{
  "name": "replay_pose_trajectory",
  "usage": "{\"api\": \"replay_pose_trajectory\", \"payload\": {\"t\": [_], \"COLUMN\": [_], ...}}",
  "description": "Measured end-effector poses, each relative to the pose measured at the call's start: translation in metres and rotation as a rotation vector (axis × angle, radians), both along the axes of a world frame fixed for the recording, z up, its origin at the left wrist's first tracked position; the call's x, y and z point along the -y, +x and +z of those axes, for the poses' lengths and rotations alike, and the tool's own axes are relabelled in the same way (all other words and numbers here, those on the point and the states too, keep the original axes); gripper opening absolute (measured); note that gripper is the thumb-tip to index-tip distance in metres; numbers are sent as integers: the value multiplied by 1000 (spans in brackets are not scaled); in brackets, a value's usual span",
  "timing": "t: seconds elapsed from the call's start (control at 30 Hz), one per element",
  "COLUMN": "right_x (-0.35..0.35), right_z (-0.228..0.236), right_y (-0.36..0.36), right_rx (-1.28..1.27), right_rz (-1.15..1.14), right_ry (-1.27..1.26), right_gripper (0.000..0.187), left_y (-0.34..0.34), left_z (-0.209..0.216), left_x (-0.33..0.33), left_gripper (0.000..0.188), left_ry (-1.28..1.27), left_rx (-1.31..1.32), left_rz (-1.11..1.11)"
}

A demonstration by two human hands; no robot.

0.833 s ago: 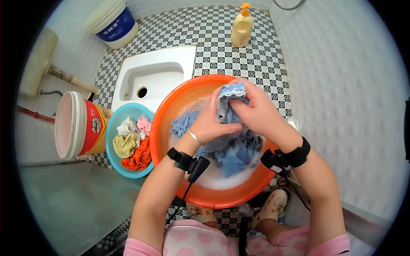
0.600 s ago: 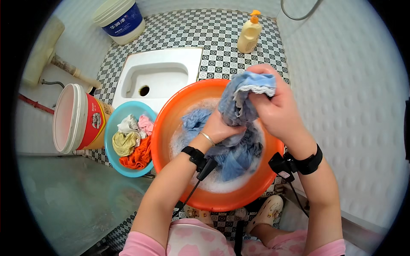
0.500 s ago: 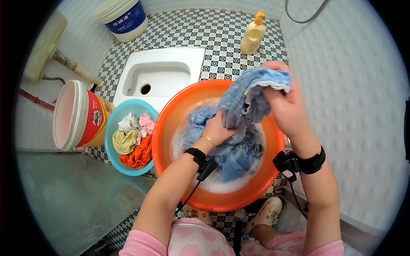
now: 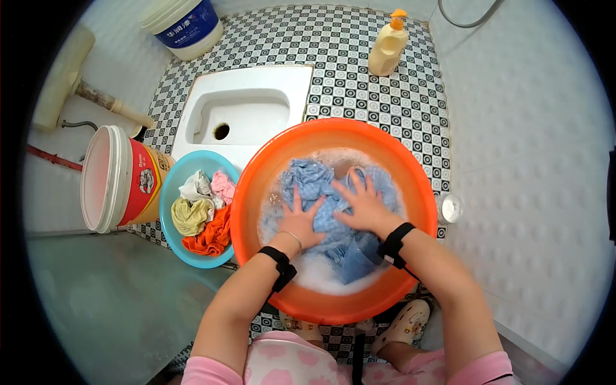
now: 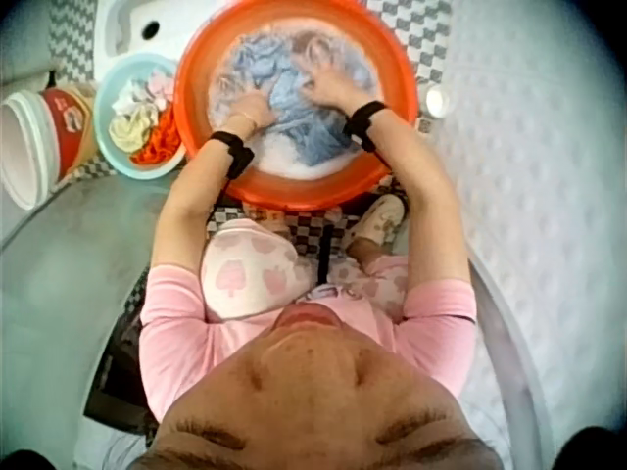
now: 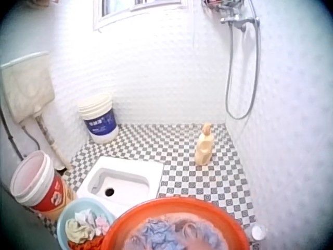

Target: The person washes a blue garment by hand in a basin of soapy water, rubbing the fabric against itself and squeezing it out.

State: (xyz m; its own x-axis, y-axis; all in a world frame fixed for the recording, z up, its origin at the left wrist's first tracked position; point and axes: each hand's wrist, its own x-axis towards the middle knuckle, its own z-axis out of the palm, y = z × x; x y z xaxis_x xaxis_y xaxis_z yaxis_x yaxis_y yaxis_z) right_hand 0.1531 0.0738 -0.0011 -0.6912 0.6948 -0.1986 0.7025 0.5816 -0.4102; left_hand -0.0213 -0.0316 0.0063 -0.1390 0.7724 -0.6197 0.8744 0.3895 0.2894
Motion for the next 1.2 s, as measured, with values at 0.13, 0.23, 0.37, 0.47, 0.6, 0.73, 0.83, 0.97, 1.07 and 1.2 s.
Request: {"api": "replay_pose_trajectory", "payload": {"t": [0.13, 0.23, 0.37, 0.47, 0.6, 0.73, 0.83, 0.97, 1.07, 1.2], "right_x": [21, 15, -12, -41, -56, -88, -99, -70, -43, -11], "right_z": [-10, -21, -43, -47, -63, -40, -4, -32, -47, -30], "right_y": [-2, -4, -17, -41, -53, -46, -39, -61, -57, -46], "right_rx": [203, 218, 263, 226, 97, -315, -316, -102, 93, -101], "right_rz": [230, 265, 327, 376, 95, 166, -438, -314, -57, 257], "right_ry": [-187, -316, -283, -282, -80, -208, -364, -246, -146, -480], "right_gripper": [76, 75, 68, 60, 44, 34, 50, 90, 72, 24], "left_y": [13, 17, 13, -11, -23, -59, -53, -61, -51, -41], "left_z": [-2, -15, -41, -79, -74, -45, 3, -41, -32, -23], "left_x": [5, 3, -11, -20, -62, -85, -84, -73, -77, -32], "left_gripper": [96, 91, 78, 72, 69, 63, 63, 74, 72, 58], "left_ry": [-151, -201, -225, 30, 35, 77, 246, 490, 299, 251], "left_rx": [-150, -137, -146, -50, -26, 300, 121, 92, 383, 206], "left_rz": [-155, -155, -145, 38, 158, 374, 548, 520, 454, 377]}}
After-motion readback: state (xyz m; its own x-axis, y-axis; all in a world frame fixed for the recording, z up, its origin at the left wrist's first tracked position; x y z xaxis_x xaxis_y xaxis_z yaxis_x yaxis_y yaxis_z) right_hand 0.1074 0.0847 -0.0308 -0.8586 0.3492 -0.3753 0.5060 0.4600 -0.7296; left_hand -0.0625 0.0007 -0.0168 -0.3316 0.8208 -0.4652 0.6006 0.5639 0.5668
